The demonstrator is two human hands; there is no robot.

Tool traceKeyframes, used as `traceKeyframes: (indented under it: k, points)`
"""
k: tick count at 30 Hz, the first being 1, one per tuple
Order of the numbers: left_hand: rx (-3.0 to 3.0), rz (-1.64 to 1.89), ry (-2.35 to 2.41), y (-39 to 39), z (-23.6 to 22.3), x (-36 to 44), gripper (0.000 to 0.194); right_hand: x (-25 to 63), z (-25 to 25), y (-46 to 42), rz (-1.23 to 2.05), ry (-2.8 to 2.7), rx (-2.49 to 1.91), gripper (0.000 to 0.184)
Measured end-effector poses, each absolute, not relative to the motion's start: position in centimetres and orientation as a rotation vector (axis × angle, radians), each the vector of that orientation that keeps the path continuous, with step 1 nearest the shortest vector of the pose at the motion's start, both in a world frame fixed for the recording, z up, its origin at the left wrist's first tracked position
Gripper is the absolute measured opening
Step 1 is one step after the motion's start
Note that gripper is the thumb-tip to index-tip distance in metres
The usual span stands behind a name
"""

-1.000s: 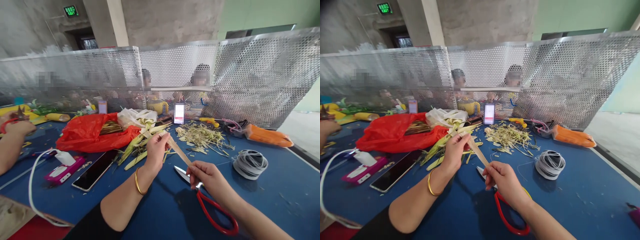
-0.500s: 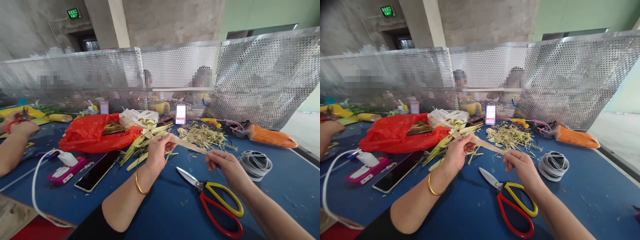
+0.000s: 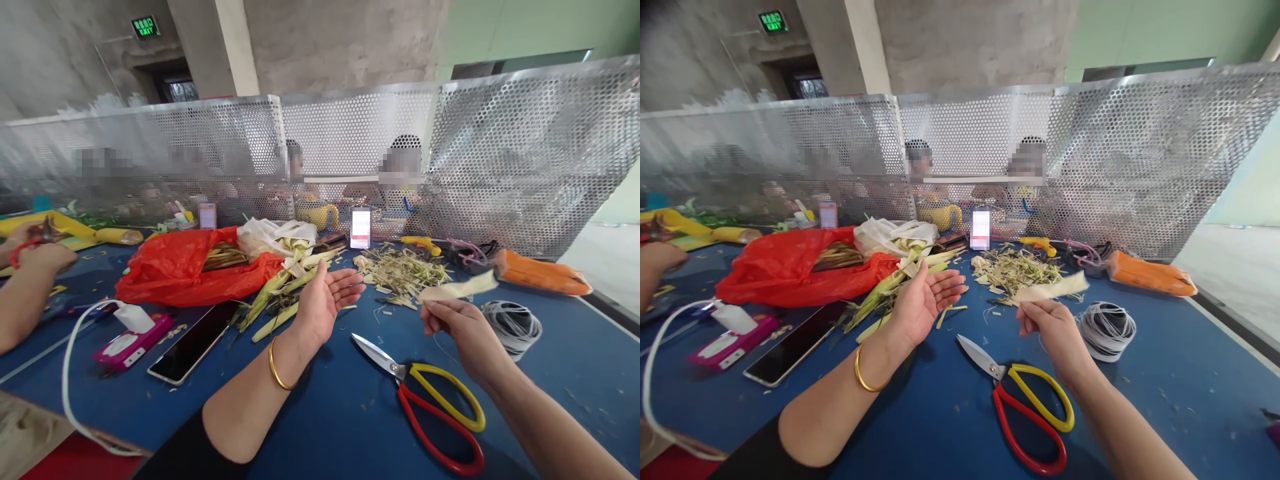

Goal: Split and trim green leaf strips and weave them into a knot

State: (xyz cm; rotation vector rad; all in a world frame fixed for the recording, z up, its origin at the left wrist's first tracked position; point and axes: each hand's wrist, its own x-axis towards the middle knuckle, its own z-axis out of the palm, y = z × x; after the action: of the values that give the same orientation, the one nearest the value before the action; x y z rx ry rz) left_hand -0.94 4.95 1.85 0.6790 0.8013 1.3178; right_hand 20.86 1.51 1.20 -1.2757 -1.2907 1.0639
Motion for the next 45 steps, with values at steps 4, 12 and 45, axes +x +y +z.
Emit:
traceKeyframes:
  k: [4, 12, 45]
  points:
    - [0.965, 1.237, 0.850, 4.2, 1.4, -0.2, 0.031, 20.2, 1.3, 0.8, 1.124, -1.372, -1.287, 0.030]
    - [1.155, 0.971, 0.725, 2.5, 0.3, 1.4, 0.033, 18.6, 0.4, -0.2, 1.464, -1.592, -1.190, 0.023]
    - [1.156, 1.245, 1.094, 3.2, 0.3, 1.2, 0.028, 21.4, -1.6, -3.7, 0.362, -2.422, -1.869, 0.055]
